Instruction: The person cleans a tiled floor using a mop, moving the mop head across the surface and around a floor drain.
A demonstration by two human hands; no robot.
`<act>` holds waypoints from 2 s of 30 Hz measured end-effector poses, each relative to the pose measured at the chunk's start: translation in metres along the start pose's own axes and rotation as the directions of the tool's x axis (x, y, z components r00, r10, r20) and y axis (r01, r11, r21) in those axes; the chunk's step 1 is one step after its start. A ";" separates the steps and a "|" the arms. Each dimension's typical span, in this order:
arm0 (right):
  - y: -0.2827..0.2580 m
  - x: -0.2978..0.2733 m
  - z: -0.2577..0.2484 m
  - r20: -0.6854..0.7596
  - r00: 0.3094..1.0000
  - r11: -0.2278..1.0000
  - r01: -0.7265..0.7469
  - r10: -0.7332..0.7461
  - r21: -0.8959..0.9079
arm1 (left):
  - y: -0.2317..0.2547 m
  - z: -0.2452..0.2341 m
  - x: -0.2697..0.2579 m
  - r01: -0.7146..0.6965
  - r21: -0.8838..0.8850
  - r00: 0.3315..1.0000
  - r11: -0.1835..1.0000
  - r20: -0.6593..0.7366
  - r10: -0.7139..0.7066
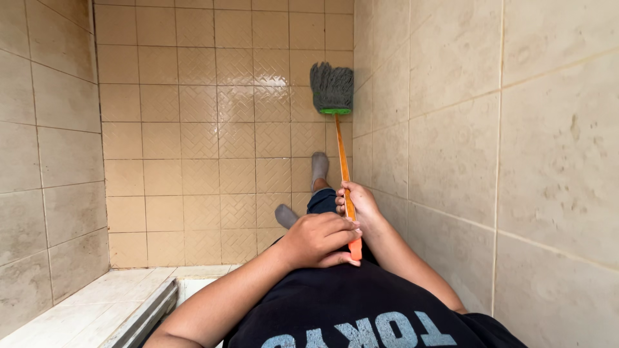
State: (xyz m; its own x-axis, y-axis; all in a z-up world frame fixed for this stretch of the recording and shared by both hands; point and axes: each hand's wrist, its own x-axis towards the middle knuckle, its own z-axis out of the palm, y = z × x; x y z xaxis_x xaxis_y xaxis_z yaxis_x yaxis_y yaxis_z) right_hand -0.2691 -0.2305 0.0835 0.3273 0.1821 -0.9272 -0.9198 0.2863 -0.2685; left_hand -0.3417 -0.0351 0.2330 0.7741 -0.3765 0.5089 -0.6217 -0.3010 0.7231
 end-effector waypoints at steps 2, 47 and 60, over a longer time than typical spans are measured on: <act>0.005 -0.008 -0.008 -0.019 1.000 1.000 0.008 -0.008 0.009 | 0.008 0.002 0.002 0.018 -0.049 0.999 0.999 0.032 -0.017; -0.043 0.123 -0.005 0.138 0.990 0.998 0.029 -0.020 -0.064 | -0.066 0.055 -0.023 0.221 -0.009 0.974 0.975 0.056 -0.220; 0.109 0.071 -0.028 0.086 0.994 0.992 -0.063 0.072 -0.109 | 0.043 0.008 -0.076 0.143 -0.343 0.989 0.928 0.075 -0.125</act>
State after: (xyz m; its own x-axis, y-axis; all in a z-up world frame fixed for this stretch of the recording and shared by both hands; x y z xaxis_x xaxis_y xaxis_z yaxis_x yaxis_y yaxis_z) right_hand -0.3520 -0.2128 -0.0191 0.2772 0.2821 -0.9185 -0.9566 0.1701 -0.2365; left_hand -0.4279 -0.0262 0.2219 0.8346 -0.4008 0.3779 -0.4253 -0.0331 0.9044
